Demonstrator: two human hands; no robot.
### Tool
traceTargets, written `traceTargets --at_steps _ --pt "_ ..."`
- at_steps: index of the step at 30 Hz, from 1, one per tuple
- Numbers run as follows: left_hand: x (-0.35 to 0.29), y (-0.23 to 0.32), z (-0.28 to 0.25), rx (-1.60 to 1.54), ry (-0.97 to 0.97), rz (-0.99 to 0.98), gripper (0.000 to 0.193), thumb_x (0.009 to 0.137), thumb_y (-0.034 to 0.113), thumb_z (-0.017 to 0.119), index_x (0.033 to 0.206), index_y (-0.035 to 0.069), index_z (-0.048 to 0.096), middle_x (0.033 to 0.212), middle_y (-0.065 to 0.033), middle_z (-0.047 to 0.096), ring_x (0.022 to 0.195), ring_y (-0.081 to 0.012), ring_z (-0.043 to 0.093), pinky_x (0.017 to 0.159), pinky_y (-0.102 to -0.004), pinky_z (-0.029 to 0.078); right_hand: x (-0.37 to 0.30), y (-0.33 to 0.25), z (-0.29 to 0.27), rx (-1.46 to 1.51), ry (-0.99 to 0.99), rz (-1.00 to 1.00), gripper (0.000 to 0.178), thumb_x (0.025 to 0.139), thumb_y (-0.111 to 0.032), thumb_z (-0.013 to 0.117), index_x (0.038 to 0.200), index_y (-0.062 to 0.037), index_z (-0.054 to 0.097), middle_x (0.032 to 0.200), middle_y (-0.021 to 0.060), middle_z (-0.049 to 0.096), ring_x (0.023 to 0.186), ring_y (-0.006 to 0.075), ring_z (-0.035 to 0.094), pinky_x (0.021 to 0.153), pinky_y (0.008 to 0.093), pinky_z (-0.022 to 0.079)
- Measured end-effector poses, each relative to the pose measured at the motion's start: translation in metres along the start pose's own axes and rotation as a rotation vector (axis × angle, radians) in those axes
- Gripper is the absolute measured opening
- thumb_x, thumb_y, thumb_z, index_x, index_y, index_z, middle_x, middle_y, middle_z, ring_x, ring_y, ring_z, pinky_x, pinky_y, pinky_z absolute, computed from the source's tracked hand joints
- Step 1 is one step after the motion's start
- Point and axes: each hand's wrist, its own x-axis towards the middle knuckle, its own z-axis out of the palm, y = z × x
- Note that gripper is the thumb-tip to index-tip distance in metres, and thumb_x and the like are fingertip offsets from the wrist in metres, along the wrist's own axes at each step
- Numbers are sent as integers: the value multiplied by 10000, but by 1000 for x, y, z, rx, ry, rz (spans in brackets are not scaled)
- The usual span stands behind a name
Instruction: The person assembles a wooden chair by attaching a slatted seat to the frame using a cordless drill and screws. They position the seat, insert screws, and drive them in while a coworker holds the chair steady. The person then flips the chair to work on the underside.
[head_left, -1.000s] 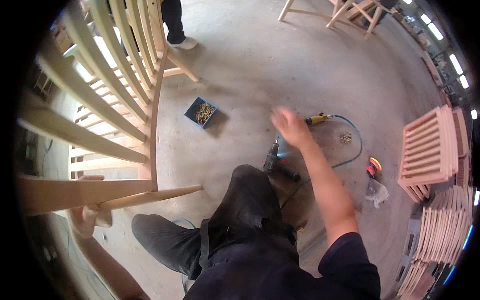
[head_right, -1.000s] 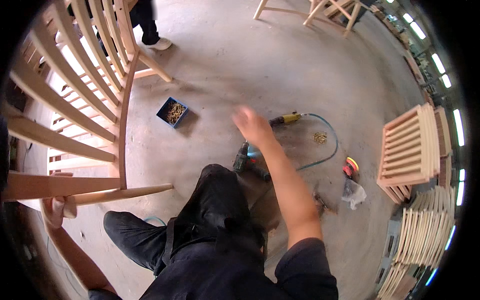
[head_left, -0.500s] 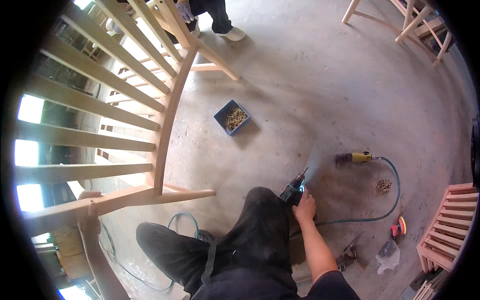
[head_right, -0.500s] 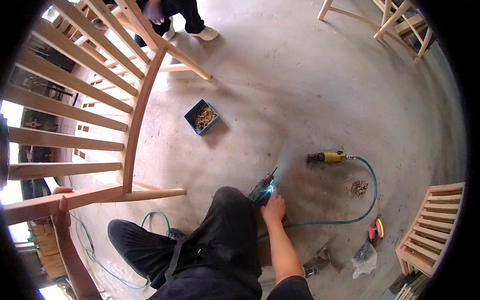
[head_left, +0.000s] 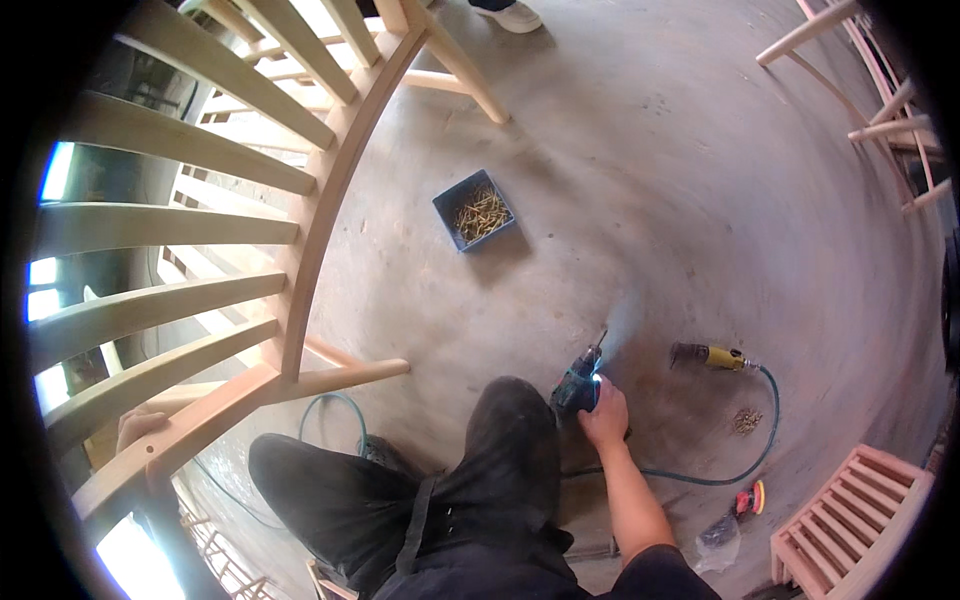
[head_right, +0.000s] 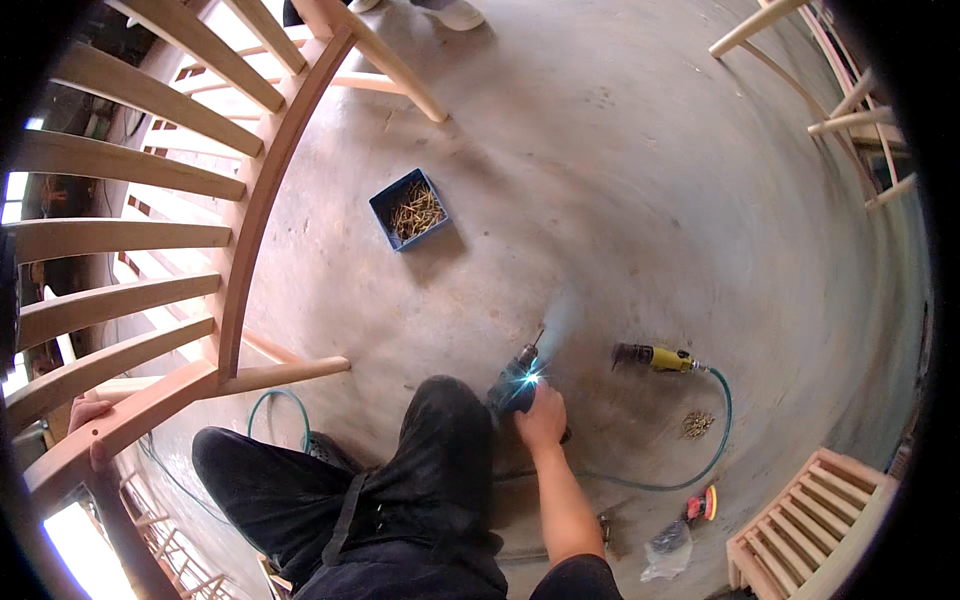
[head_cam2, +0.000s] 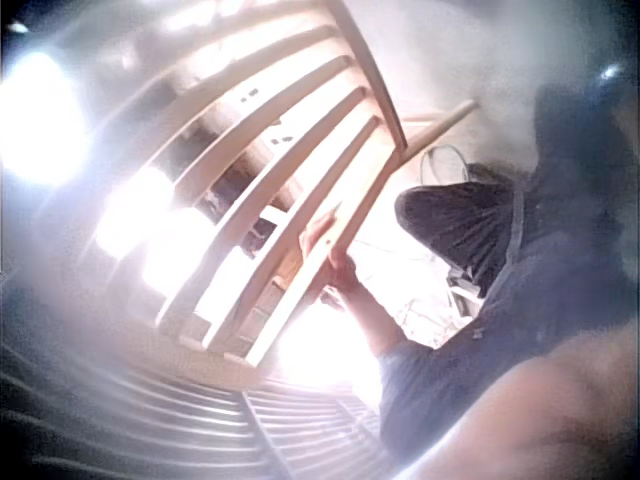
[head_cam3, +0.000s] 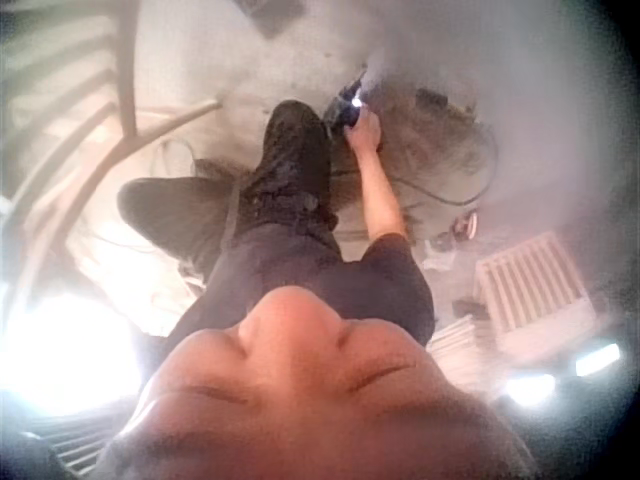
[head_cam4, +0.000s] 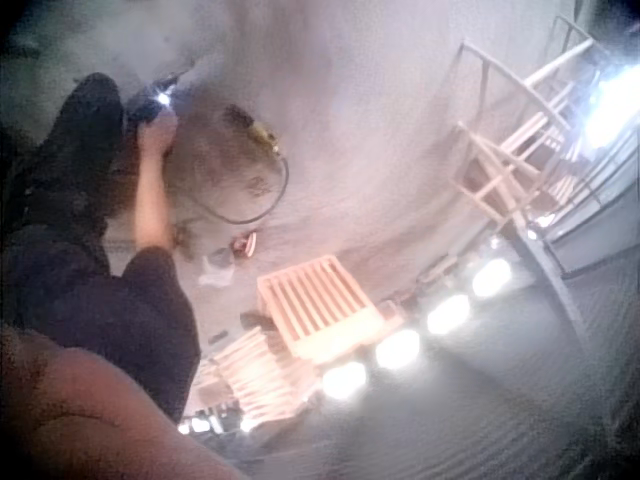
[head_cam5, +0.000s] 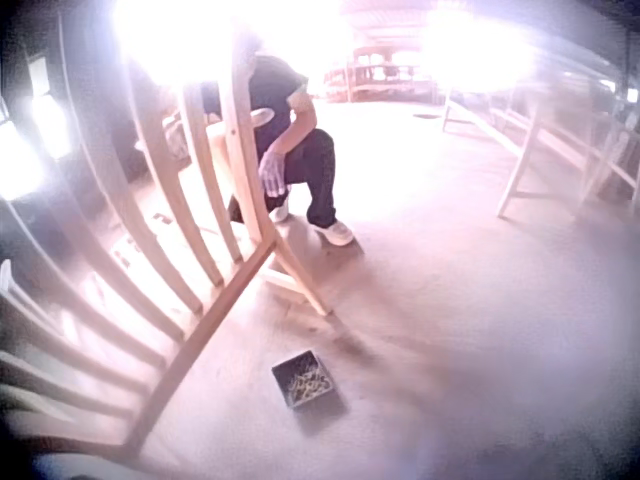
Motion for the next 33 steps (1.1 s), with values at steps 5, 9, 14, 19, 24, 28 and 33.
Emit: traceTargets --at_steps 5,9,14,19,24,28,33 --pt "1 8 -3 -6 -65 -103 654 957 643 537 1153 23 599 1120 -137 581 1080 -220 566 938 -356 443 56 -27 -23 -12 -23 -36 761 688 -186 788 1390 -94 509 1201 193 649 1168 418 585 993 511 483" --pt "-17 -7 -11 0 -54 -145 677 932 650 566 1171 17 597 1123 -132 558 1096 -218 555 938 -346 445 112 -62 -22 78 32 -102 691 700 -222 793 1323 -58 543 1162 219 670 1122 444 618 953 523 504" --pt "-23 -8 -16 -50 -71 -358 807 857 712 607 1244 6 561 1202 -177 533 1161 -266 538 1030 -401 412 203 -142 -19 153 123 -81 519 725 -235 771 1160 -34 571 1113 257 678 1071 477 632 892 541 523" --pt "-34 23 -6 41 47 -581 800 857 688 639 1298 26 553 1234 -140 530 1220 -249 526 1097 -384 379 237 -172 -22 -157 201 -176 440 721 -166 725 1106 -32 562 1049 240 682 1003 463 648 839 569 524" --pt "-41 27 -1 22 65 -534 783 857 690 637 1262 23 572 1207 -138 553 1201 -250 538 1086 -389 386 256 -167 -20 -187 153 -339 552 680 -154 753 1185 -16 580 1020 223 688 980 448 654 828 549 535" --pt "-38 26 3 6 69 -547 770 857 691 636 1234 21 587 1186 -136 572 1186 -251 547 1078 -393 392 270 -216 -16 -222 71 -345 601 701 -175 807 1234 -34 569 999 196 686 975 414 676 842 521 562" --pt "-31 21 -1 -19 58 -565 757 857 693 634 1198 18 606 1160 -134 595 1167 -253 559 1067 -397 400 308 -354 35 -333 -172 -345 656 757 -251 815 1327 -64 550 1119 154 711 1092 365 688 932 480 572"
